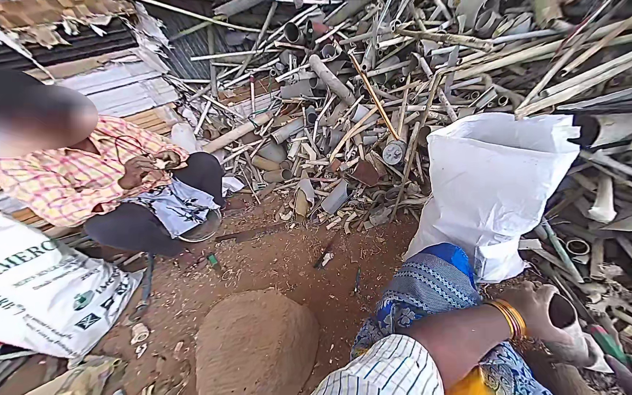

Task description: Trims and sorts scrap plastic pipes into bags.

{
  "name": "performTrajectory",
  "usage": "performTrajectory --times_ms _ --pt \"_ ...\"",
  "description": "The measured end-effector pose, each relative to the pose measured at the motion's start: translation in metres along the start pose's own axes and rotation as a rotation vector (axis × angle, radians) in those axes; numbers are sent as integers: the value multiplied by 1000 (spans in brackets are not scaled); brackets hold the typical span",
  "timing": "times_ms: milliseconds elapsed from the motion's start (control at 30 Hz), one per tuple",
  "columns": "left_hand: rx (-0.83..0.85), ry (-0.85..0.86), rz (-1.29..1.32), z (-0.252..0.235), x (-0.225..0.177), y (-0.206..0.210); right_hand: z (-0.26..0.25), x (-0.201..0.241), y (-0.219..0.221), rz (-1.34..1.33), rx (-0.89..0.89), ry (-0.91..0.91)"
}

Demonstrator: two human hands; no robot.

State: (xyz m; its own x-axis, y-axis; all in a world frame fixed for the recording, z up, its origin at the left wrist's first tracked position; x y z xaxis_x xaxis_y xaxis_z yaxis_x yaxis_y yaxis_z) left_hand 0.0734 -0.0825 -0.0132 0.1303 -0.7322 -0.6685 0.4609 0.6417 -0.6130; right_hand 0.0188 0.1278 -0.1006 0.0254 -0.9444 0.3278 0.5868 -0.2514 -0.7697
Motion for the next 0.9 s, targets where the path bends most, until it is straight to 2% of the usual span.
performTrajectory --times_ms 100,200,300,467,567,667,733,900 --pt "-165 -60 170 15 2 -42 36 30 -38 -211 -305 -175" --pt "-320 9 245 21 -4 -75 78 49 -65 -302 -587 -344" --pt "-456 133 314 31 -19 -100 100 57 -75 -323 -701 -458" --pt "-584 259 489 32 -16 -95 115 60 -59 -256 -553 -483" --pt "-570 233 789 17 -14 -73 123 63 -52 -181 -437 -496" --pt "-508 169 966 -3 -17 -48 119 50 -44 -129 -207 -361" --pt "-481 118 979 -14 -20 -34 111 33 -40 -130 -107 -263" --pt "-442 45 895 -25 -38 -15 136 20 -39 -159 -126 -233"
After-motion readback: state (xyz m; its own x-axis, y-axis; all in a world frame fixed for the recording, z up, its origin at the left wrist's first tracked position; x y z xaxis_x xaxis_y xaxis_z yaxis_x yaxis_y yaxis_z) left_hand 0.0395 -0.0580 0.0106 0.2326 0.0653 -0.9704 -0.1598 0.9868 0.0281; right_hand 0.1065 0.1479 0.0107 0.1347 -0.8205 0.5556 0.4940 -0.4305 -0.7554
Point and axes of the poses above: each hand's wrist, its own z-axis away from the middle knuckle, its own y-axis out of the palm, x = y × z, the point moved 8 cm from there along -z, towards the middle knuckle, and after that the axes turned 10 degrees about x, right-handed, at the moved point
